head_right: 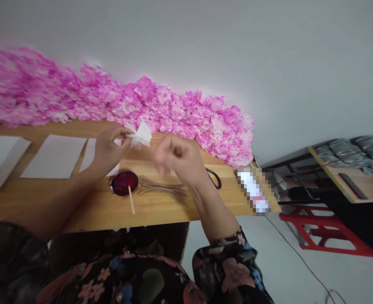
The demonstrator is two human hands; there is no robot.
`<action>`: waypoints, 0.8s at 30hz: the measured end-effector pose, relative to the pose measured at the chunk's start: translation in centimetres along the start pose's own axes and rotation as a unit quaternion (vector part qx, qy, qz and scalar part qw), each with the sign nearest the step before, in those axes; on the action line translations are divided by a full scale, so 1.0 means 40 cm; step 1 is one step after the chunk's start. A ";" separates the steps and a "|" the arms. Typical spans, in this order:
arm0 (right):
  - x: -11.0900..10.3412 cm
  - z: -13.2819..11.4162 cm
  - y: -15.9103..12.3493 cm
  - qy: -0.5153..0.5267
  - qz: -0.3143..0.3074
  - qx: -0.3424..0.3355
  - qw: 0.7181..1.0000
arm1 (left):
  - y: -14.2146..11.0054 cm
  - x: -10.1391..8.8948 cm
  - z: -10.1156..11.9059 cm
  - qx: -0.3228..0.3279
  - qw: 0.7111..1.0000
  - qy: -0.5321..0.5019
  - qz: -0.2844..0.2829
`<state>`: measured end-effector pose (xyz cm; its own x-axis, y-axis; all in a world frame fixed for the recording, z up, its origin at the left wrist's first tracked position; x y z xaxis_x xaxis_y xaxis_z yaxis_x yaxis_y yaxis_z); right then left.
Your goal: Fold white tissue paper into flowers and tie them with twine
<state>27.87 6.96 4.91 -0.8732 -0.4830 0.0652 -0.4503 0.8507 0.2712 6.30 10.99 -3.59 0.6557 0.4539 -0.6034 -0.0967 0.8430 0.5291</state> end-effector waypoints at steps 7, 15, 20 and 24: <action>-0.088 0.218 0.133 -0.002 0.180 0.083 0.980 | -0.004 0.009 -0.011 0.039 0.998 0.035 0.024; -0.061 0.274 0.109 -0.062 0.097 0.143 0.983 | -0.009 0.021 -0.018 0.040 0.996 0.075 -0.003; -0.058 0.282 0.110 -0.054 0.118 0.123 0.984 | -0.017 0.030 -0.014 0.032 0.997 0.073 -0.012; -0.056 0.275 0.108 -0.056 0.118 0.098 0.987 | -0.017 0.030 -0.008 0.032 0.997 0.065 -0.028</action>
<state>25.83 13.99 -4.62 -0.9682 -0.2501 -0.0052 -0.2499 0.9658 0.0692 6.91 11.04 -4.85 0.5558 0.4433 -0.7033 -0.0114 0.8499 0.5268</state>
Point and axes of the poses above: each hand's wrist, its own y-axis towards the middle knuckle, its own x-axis out of the palm, z = x × y, the point moved 2 cm from there along y, towards the middle knuckle, and after that the axes turned 12 degrees about y, right-handed, at the moved point
